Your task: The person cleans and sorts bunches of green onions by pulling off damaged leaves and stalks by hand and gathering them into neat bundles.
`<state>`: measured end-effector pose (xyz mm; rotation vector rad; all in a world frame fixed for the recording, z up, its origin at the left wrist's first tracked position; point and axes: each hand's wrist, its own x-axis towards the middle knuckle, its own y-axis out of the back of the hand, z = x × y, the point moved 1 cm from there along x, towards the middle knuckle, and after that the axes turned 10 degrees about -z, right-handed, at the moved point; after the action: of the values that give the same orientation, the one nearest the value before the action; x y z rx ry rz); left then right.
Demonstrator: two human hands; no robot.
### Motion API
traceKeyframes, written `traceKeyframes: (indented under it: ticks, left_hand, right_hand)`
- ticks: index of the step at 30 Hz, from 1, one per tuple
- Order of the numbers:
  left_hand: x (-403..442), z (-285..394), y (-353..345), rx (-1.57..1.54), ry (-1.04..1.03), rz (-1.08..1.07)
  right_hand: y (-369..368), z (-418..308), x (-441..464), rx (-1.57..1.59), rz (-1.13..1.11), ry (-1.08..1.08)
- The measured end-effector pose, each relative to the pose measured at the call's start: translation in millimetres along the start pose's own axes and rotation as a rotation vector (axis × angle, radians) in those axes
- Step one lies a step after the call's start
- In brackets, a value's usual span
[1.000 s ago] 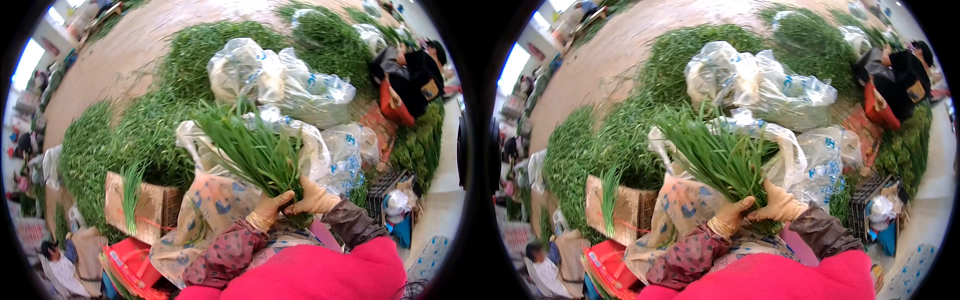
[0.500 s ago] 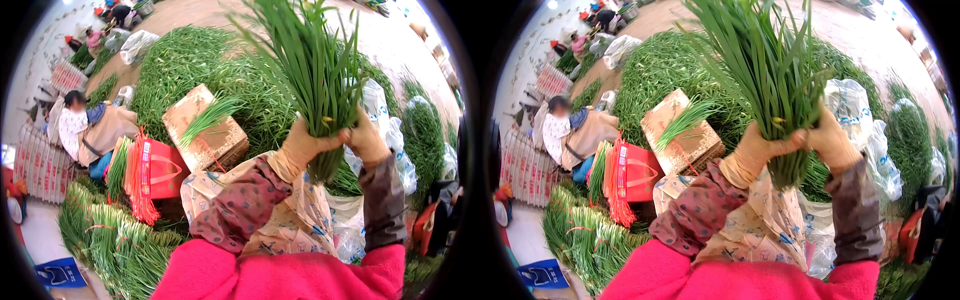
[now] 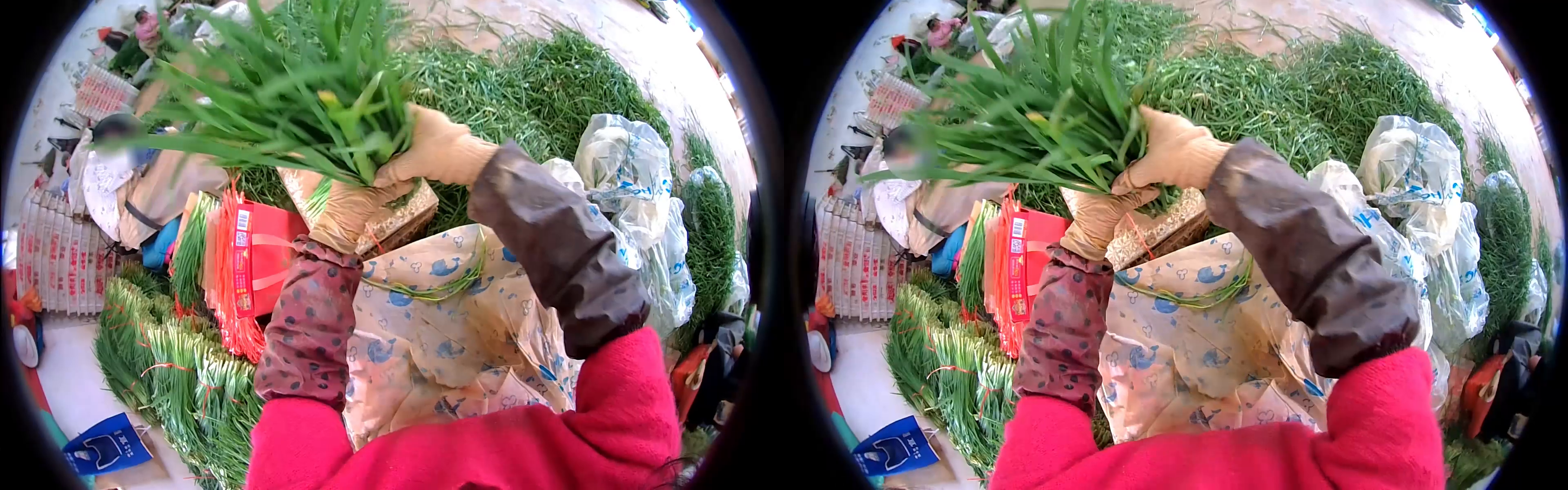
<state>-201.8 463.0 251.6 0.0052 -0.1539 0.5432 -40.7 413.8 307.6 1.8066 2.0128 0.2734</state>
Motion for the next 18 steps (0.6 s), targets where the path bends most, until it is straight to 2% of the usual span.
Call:
traceKeyframes:
  ticks: [2, 4, 6, 7, 8, 10, 11, 13, 14, 16, 17, 18]
  left_hand:
    - [-8.6, -43.3, 23.4, 0.029, 0.008, 0.003]
    - [-14.4, -86.1, 42.4, 0.027, 0.115, 0.088]
    - [-20.2, -106.9, 54.3, 0.006, 0.158, 0.135]
    - [-21.3, -109.9, 57.9, -0.024, 0.149, 0.151]
    - [-21.1, -109.2, 60.0, -0.057, 0.125, 0.157]
    - [-16.7, -102.1, 61.5, -0.149, -0.003, 0.135]
    - [-13.3, -96.6, 59.9, -0.213, -0.104, 0.106]
    - [-7.6, -81.3, 54.3, -0.38, -0.355, -0.004]
    - [-5.0, -74.2, 50.8, -0.47, -0.39, -0.019]
    - [-7.3, -49.8, 37.5, -1.208, 0.024, 0.291]
    - [-5.6, -44.9, 37.1, -0.681, 0.071, 0.199]
    - [-3.6, -37.8, 36.0, -0.15, 0.106, 0.155]
  right_hand:
    - [-19.7, 27.7, 26.6, -0.086, -0.054, -0.007]
    - [-30.9, 46.4, 45.8, -0.12, -0.166, -0.006]
    - [-25.1, 24.4, 42.9, -0.119, -0.206, -0.059]
    - [-16.5, -4.2, 34.0, -0.234, -0.235, -0.194]
    - [-16.4, -12.8, 39.2, -0.438, -0.251, -0.248]
    - [-13.2, -7.6, 46.4, -0.35, -0.323, -0.048]
    - [-12.5, -14.2, 44.9, -0.356, -0.332, -0.051]
    - [-11.6, -38.2, 36.5, -0.58, -0.293, 0.011]
    - [-17.9, -38.5, 37.3, -0.588, -0.298, 0.01]
    - [-36.1, -31.3, 42.5, -0.511, -0.153, 0.046]
    - [-42.8, -20.9, 48.2, -0.428, -0.016, 0.061]
    - [-41.1, -22.5, 50.3, -0.434, -0.014, 0.07]
